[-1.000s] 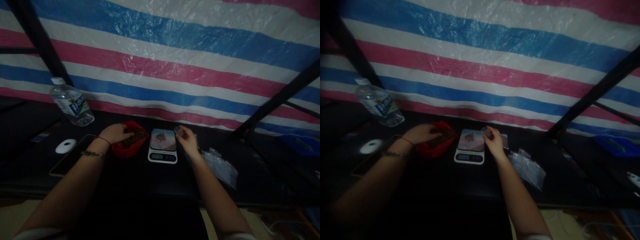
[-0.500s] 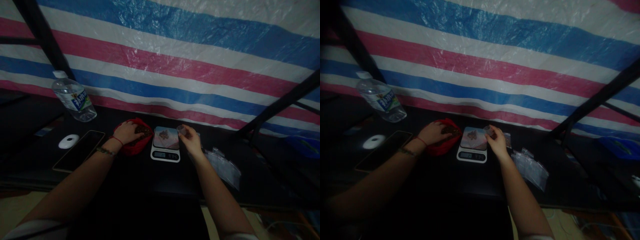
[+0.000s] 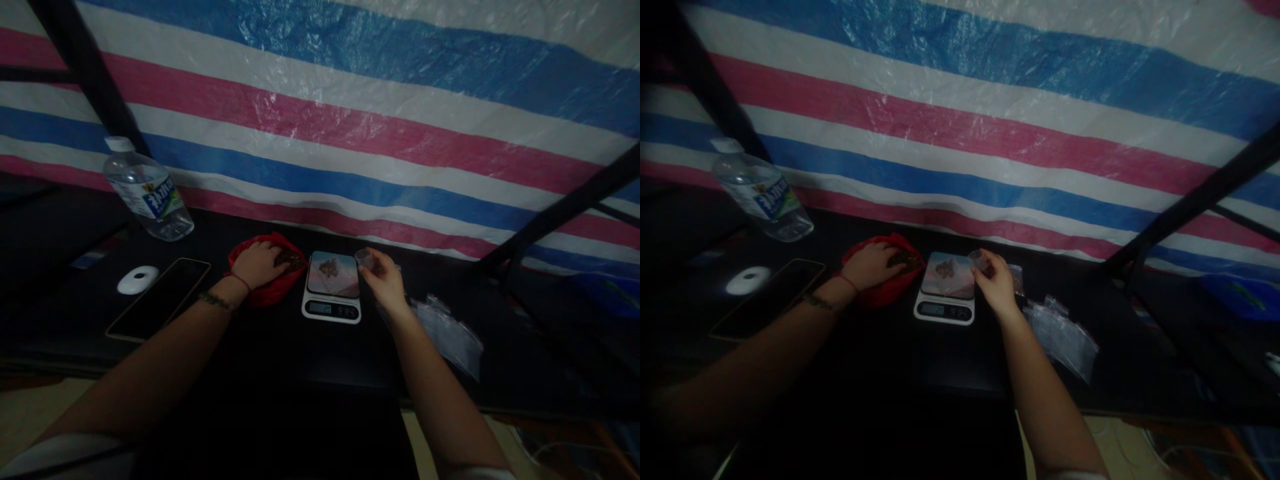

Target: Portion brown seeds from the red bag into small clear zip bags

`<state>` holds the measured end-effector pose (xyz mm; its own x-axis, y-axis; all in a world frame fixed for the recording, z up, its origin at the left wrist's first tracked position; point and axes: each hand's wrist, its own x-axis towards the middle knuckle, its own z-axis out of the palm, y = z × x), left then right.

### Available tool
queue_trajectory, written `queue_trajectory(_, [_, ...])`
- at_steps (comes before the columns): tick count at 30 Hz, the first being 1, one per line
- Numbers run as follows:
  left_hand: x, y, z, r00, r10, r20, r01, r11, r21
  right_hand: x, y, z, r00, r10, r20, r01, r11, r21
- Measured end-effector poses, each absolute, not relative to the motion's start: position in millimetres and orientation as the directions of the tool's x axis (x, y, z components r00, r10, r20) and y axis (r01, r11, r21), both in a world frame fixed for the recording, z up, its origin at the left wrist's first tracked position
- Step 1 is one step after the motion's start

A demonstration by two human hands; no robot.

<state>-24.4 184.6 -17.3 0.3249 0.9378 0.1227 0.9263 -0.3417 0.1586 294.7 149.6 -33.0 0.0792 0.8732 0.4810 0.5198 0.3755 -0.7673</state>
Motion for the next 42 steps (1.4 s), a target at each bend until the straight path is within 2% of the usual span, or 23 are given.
queue_trajectory(5, [-26.3, 187.3, -17.9, 0.377, 0.905, 0.197, 0.903, -0.406, 0.139, 294.6, 149.3, -32.9, 0.069, 0.873, 0.482, 0.507, 0.385, -0.771])
queue_trajectory(12, [-21.4, 186.9, -26.2, 0.326, 0.926, 0.190, 0.936, -0.345, 0.076, 294.5, 148.1, -31.4, 0.066, 0.869, 0.490, 0.509, 0.392, -0.766])
queue_trajectory(22, [-22.0, 190.3, -25.4, 0.312, 0.929, 0.199, 0.936, -0.337, 0.106, 292.9, 147.3, -30.7, 0.072, 0.882, 0.465, 0.484, 0.377, -0.790])
queue_trajectory(28, [-22.8, 191.0, -20.4, 0.354, 0.903, 0.245, 0.908, -0.394, 0.140, 291.3, 145.7, -30.8, 0.064, 0.912, 0.405, 0.429, 0.341, -0.836])
queue_trajectory(38, [-23.9, 191.0, -18.4, 0.413, 0.828, 0.380, 0.848, -0.502, 0.170, 289.8, 144.7, -29.5, 0.062, 0.911, 0.408, 0.423, 0.346, -0.838])
queue_trajectory(42, [-23.5, 189.7, -16.1, 0.472, 0.793, 0.385, 0.814, -0.560, 0.157, 288.5, 141.7, -26.0, 0.063, 0.909, 0.412, 0.428, 0.349, -0.834])
